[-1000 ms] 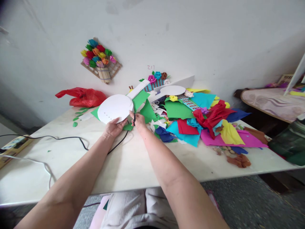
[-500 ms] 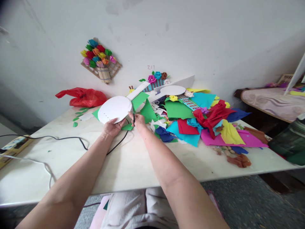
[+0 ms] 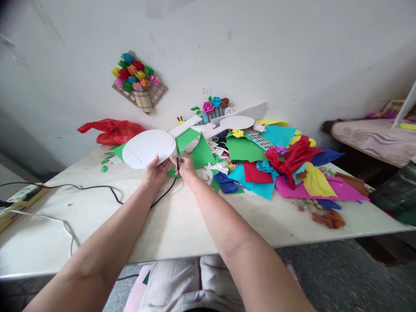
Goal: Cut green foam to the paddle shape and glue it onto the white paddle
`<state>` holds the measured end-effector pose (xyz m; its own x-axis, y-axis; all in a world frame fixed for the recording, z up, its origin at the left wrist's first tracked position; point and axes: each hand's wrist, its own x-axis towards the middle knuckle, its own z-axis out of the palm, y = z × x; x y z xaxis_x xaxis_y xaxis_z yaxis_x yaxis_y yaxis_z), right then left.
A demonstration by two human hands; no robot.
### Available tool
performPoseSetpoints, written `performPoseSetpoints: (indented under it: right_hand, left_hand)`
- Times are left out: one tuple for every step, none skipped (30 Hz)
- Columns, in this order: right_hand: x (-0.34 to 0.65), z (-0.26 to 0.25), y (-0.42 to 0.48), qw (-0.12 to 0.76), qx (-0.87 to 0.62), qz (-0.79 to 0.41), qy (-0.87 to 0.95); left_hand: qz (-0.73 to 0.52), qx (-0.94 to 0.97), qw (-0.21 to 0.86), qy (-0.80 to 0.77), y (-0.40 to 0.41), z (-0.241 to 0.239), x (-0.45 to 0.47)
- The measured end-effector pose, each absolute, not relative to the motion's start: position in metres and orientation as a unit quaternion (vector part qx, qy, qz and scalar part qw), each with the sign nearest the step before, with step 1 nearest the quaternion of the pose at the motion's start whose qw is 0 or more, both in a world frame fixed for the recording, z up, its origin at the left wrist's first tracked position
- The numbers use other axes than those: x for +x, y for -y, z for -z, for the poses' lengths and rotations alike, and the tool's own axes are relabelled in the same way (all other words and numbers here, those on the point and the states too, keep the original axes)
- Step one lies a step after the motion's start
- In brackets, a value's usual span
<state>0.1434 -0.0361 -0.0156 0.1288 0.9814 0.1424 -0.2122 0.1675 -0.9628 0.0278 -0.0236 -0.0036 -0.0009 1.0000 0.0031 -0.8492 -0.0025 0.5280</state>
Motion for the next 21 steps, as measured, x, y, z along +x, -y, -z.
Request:
performPoseSetpoints:
  right_hand:
    - [0.1430, 0.0158, 0.0366, 0.618, -0.423, -0.487, 0.450]
    - [0.1429, 0.0157, 0.0373, 0.617, -0.418, -0.492, 0.449]
    - [0.1431, 0.0154, 0.0381, 0.616, -0.414, -0.499, 0.447]
    - [0.1435, 0.0149, 0.0391, 0.616, -0.411, -0.505, 0.444]
    - [0.1441, 0.0143, 0.0400, 0.615, -0.408, -0.510, 0.443]
    - [0.1446, 0.0138, 0.0409, 0.615, -0.406, -0.513, 0.441]
    - [0.1452, 0.0132, 0.0417, 0.614, -0.403, -0.516, 0.441]
    - [0.1458, 0.0128, 0.0425, 0.614, -0.402, -0.518, 0.440]
    - [0.1463, 0.0124, 0.0430, 0.614, -0.400, -0.519, 0.440]
    - [0.1469, 0.0121, 0.0435, 0.615, -0.397, -0.520, 0.441]
    - [0.1475, 0.0118, 0.0437, 0.616, -0.394, -0.520, 0.443]
    - [0.1482, 0.0117, 0.0438, 0.618, -0.390, -0.517, 0.446]
    - [0.1489, 0.0116, 0.0436, 0.620, -0.388, -0.514, 0.449]
    - [0.1496, 0.0117, 0.0433, 0.623, -0.386, -0.509, 0.452]
    - [0.1503, 0.0118, 0.0429, 0.624, -0.385, -0.506, 0.455]
    - [0.1509, 0.0119, 0.0424, 0.623, -0.386, -0.503, 0.457]
    - [0.1514, 0.0120, 0.0420, 0.623, -0.389, -0.502, 0.458]
    - [0.1517, 0.0118, 0.0418, 0.621, -0.391, -0.501, 0.458]
    - [0.1519, 0.0115, 0.0418, 0.620, -0.394, -0.501, 0.457]
    - [0.1519, 0.0110, 0.0420, 0.618, -0.398, -0.501, 0.456]
    - [0.1517, 0.0104, 0.0424, 0.618, -0.401, -0.501, 0.455]
  left_hand:
    - [-0.681, 0.188, 0.680, -0.199, 0.0234, 0.0029, 0.0286]
    - [-0.681, 0.180, 0.680, -0.202, 0.0230, 0.0024, 0.0291]
    - [-0.682, 0.173, 0.682, -0.202, 0.0225, 0.0020, 0.0291]
    - [-0.682, 0.169, 0.683, -0.200, 0.0220, 0.0017, 0.0289]
    - [-0.681, 0.167, 0.684, -0.198, 0.0215, 0.0015, 0.0285]
    - [-0.681, 0.166, 0.685, -0.199, 0.0212, 0.0013, 0.0280]
    - [-0.680, 0.164, 0.686, -0.201, 0.0212, 0.0012, 0.0276]
    - [-0.679, 0.163, 0.686, -0.204, 0.0213, 0.0010, 0.0273]
    - [-0.679, 0.163, 0.685, -0.207, 0.0216, 0.0009, 0.0271]
    - [-0.677, 0.164, 0.686, -0.210, 0.0220, 0.0008, 0.0271]
    - [-0.675, 0.166, 0.687, -0.212, 0.0224, 0.0007, 0.0273]
    - [-0.673, 0.168, 0.688, -0.213, 0.0228, 0.0007, 0.0275]
    - [-0.669, 0.169, 0.692, -0.212, 0.0232, 0.0007, 0.0277]
    - [-0.665, 0.168, 0.696, -0.211, 0.0233, 0.0009, 0.0279]
    - [-0.661, 0.166, 0.701, -0.209, 0.0234, 0.0010, 0.0280]
    - [-0.657, 0.163, 0.706, -0.207, 0.0232, 0.0012, 0.0279]
    - [-0.653, 0.161, 0.711, -0.205, 0.0230, 0.0014, 0.0278]
    - [-0.650, 0.159, 0.715, -0.204, 0.0226, 0.0016, 0.0275]
    - [-0.647, 0.158, 0.718, -0.204, 0.0221, 0.0018, 0.0271]
    - [-0.645, 0.157, 0.719, -0.204, 0.0216, 0.0020, 0.0266]
    - [-0.644, 0.156, 0.721, -0.204, 0.0210, 0.0023, 0.0262]
